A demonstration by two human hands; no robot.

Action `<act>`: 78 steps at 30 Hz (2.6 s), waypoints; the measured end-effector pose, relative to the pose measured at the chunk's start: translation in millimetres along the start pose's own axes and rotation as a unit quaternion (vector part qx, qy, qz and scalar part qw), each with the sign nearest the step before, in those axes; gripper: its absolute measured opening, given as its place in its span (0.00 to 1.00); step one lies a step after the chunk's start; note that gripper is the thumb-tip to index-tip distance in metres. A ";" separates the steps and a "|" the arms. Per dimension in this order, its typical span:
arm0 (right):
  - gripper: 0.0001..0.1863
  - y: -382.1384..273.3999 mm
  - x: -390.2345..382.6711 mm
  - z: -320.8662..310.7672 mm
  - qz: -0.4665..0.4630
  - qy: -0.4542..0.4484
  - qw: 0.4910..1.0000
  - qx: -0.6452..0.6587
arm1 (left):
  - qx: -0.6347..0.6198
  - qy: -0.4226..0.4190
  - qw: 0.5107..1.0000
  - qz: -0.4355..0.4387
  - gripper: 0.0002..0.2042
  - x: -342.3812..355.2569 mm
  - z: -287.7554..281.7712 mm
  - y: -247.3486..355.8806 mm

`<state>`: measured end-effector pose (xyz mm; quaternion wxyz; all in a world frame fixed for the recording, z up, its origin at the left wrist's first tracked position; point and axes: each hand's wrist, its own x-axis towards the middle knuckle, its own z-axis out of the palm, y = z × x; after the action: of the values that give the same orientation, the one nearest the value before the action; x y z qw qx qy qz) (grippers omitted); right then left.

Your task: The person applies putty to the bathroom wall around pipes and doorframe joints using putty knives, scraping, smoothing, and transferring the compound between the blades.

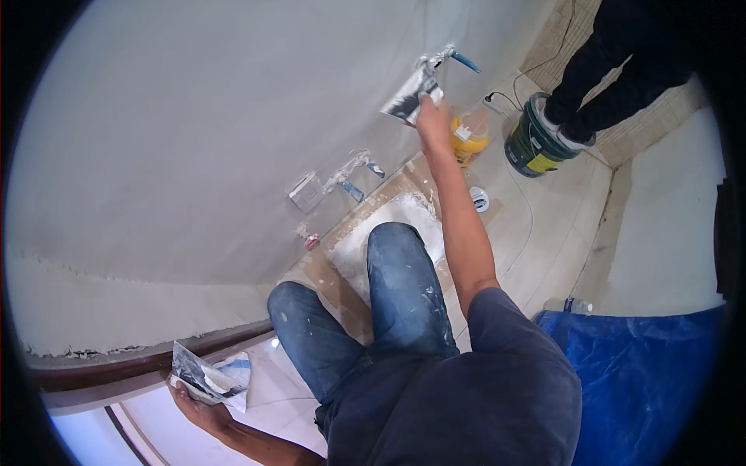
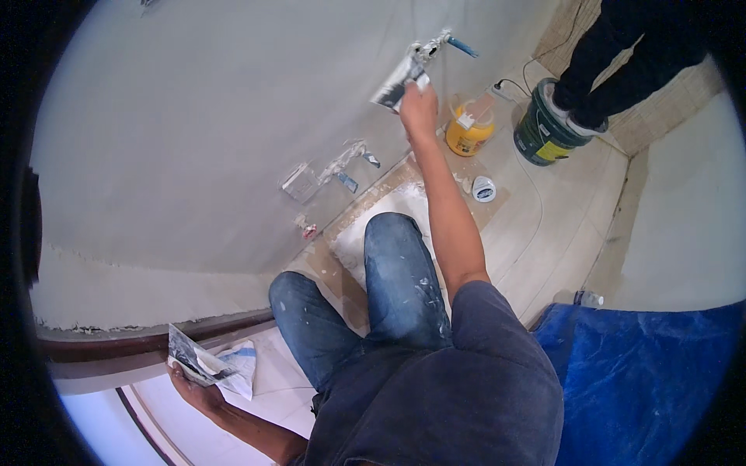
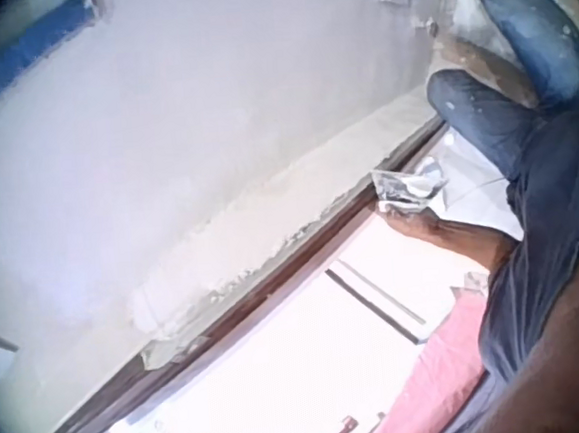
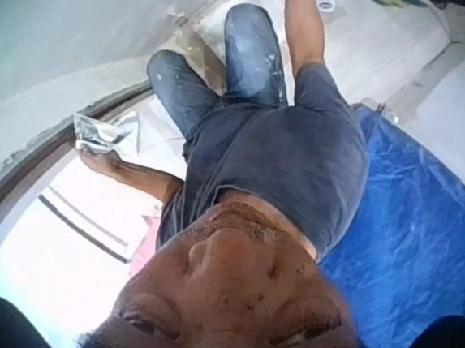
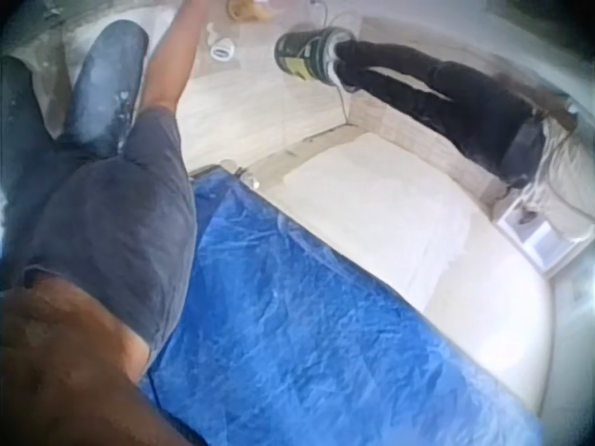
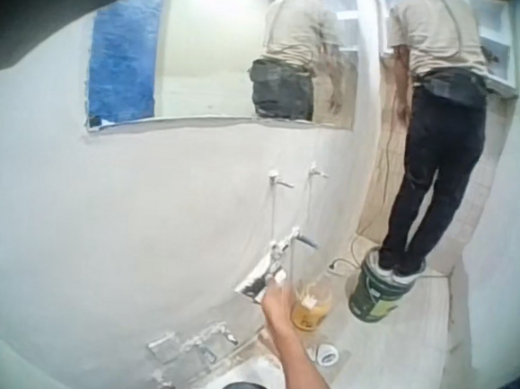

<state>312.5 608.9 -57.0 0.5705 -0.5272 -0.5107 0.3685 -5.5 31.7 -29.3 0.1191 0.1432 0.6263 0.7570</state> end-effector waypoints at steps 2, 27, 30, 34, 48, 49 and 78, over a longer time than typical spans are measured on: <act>0.20 66.6 15.4 -8.6 -0.035 0.047 0.995 -0.080 | -0.017 0.000 1.000 -0.003 0.23 3.4 2.3 -4.4; 0.20 210.9 10.7 34.3 0.295 0.077 0.945 0.120 | 0.020 0.077 0.997 0.001 0.19 9.6 -0.1 -10.3; 0.19 168.3 22.5 66.4 0.379 0.045 0.898 0.217 | 0.014 0.098 0.995 0.006 0.20 3.6 -12.4 -2.1; 0.22 152.6 81.4 36.7 0.217 0.131 0.966 0.048 | -0.001 0.034 0.999 -0.012 0.22 17.7 6.0 -29.7; 0.22 142.0 2.9 24.9 0.110 0.071 0.979 -0.155 | -0.009 0.088 0.996 -0.008 0.19 2.2 -3.9 -2.4; 0.22 163.2 27.6 16.7 0.104 0.090 0.980 -0.142 | -0.014 0.077 0.997 -0.013 0.19 5.8 1.2 -6.8; 0.24 109.3 -43.9 92.8 0.080 0.062 0.987 -0.126 | -0.020 0.005 1.000 0.015 0.22 1.2 -2.3 -10.7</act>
<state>226.2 606.6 -179.6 0.4985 -0.6558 -0.4729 0.3127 -7.5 32.0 -40.1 0.1073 0.1462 0.6098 0.7716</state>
